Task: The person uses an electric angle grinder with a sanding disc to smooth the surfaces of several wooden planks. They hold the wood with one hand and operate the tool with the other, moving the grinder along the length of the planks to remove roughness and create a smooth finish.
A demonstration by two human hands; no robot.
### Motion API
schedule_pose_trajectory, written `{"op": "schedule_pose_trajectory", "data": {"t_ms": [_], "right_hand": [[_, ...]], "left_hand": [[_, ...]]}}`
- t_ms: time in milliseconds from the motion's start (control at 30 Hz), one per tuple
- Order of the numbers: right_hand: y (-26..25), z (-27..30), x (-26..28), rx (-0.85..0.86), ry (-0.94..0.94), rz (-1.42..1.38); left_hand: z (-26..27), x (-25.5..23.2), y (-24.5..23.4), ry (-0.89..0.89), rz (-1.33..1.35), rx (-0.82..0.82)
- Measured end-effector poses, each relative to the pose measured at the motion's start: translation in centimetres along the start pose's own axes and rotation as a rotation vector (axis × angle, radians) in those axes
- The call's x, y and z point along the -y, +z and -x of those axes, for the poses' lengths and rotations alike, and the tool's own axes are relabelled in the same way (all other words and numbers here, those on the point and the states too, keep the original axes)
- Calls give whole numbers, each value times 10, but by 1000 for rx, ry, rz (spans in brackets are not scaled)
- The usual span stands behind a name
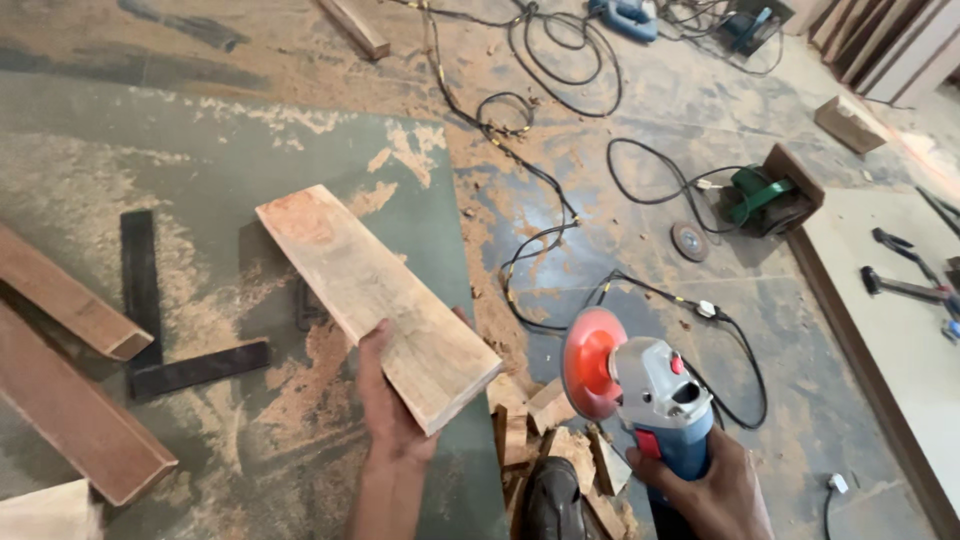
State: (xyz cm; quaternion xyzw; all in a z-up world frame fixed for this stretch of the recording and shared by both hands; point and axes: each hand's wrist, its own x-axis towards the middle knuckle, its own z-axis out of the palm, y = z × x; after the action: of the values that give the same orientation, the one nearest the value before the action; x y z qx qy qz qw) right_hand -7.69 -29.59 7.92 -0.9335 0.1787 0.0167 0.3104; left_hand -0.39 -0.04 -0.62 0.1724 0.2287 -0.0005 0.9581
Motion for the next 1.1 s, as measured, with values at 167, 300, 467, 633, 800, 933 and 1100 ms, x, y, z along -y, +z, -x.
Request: {"op": "schedule_pose_trajectory", "data": {"t_ms": [167,300,467,633,800,933,1100], "right_hand": [[-4,7,-42,22,120,-161],[-7,14,-41,0,177,43],[-5,25,-26,3,104,1],[3,34,0,45,75,-39],[10,46,21,41,30,-9],[15,44,20,76,-4,93],[21,59,33,108,-28,100]], "left_hand": [[-5,35,-9,-189,-267,-539],[0,64,-17,-124,-561,-669],[-5,62,-12,-200,-402,-551],[4,55,1,-242,-276,-291],[1,61,-1,-238,-139,-184],[-3,65,-4,-326,-130,-326],[-10,75,-15,-196,27,-72]]}}
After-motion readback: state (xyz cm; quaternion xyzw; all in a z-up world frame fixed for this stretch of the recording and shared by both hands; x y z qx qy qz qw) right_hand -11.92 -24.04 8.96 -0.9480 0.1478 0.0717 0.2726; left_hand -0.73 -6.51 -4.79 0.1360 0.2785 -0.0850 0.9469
